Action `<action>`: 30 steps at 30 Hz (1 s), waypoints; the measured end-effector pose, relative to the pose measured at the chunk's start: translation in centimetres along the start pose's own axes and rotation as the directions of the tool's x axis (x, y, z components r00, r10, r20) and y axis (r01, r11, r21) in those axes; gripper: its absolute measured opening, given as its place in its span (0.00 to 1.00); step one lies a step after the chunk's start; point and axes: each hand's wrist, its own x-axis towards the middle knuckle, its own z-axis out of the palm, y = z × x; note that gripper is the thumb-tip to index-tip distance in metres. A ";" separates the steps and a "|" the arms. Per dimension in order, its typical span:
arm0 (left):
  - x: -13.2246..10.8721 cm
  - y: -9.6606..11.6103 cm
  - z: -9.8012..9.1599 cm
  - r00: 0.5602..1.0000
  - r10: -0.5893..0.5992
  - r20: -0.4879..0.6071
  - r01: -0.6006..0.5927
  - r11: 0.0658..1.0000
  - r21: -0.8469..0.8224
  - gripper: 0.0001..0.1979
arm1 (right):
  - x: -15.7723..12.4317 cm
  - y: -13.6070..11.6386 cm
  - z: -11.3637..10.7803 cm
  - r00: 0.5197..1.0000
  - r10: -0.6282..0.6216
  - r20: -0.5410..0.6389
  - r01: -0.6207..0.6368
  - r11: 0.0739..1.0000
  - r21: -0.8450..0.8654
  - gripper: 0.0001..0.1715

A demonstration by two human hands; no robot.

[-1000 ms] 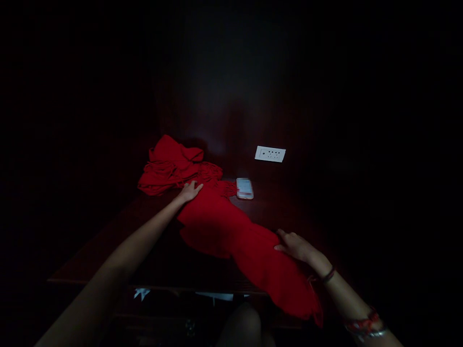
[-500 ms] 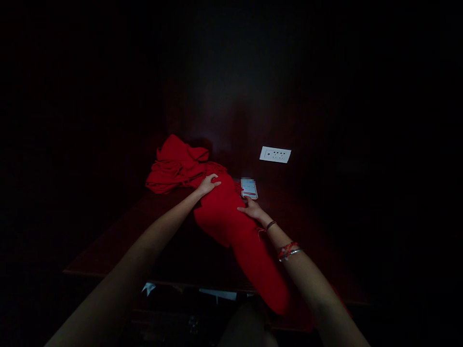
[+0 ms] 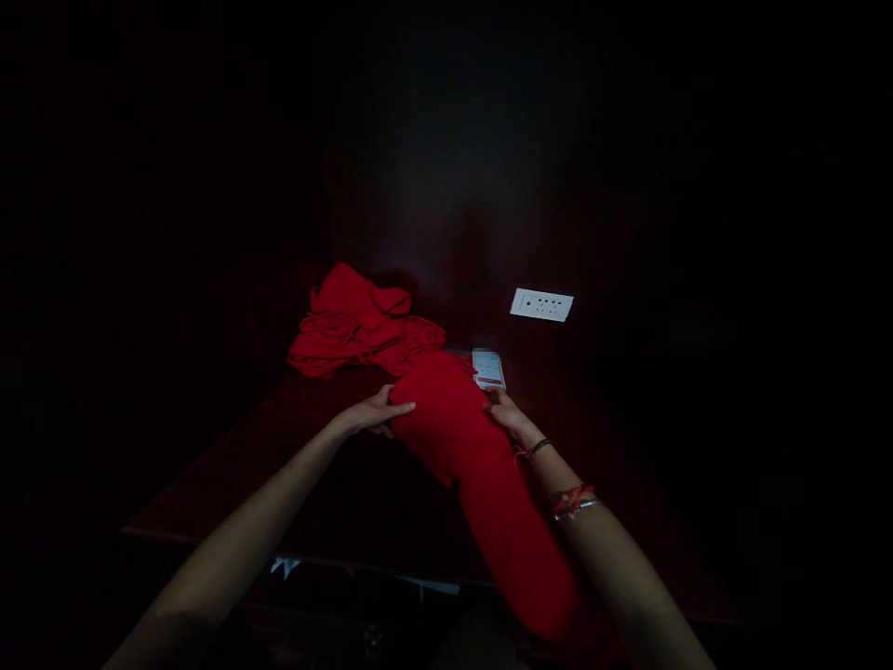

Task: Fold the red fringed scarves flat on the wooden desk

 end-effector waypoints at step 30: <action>0.5 1.9 4.2 0.952 0.269 -0.148 -0.149 0.825 0.545 0.23 | -8.5 -1.4 -2.7 0.999 0.034 0.001 -0.033 0.974 0.226 0.34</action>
